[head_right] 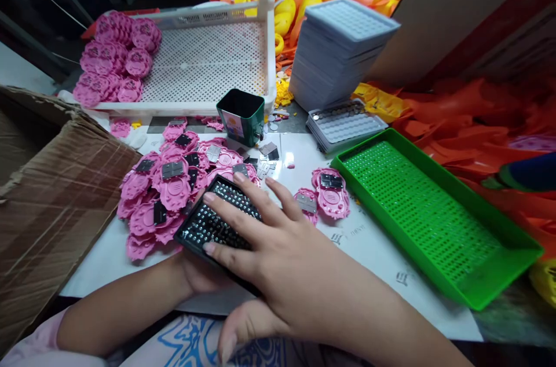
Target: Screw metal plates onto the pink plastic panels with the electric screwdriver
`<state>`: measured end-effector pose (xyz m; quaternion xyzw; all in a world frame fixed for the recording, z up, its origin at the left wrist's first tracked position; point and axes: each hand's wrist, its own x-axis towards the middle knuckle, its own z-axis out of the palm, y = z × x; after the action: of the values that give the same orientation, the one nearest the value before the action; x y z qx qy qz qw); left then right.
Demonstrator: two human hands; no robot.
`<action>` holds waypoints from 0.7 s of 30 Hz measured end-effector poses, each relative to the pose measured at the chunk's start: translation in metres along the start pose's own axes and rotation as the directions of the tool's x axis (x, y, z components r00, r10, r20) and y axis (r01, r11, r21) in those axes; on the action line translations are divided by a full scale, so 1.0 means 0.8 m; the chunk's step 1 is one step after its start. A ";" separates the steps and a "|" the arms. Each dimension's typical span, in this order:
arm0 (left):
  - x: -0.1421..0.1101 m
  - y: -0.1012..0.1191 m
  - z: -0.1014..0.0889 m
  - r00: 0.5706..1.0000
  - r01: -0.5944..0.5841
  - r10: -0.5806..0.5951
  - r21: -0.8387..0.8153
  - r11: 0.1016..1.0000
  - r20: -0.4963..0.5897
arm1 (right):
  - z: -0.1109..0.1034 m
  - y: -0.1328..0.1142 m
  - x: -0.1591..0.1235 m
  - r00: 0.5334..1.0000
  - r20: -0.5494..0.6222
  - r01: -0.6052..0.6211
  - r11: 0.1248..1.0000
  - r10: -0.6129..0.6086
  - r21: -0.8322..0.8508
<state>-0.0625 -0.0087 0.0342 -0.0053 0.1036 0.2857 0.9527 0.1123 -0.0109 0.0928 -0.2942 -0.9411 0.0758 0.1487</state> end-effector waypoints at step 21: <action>-0.003 0.017 0.016 0.992 0.018 -0.028 0.079 0.997 0.124 | -0.004 0.024 -0.017 0.993 -0.108 -0.063 0.997 0.057 -0.055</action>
<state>-0.0692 0.0024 0.0480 0.0485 0.0549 0.2704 0.9600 0.1337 -0.0030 0.0883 -0.3302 -0.9244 0.0373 0.1875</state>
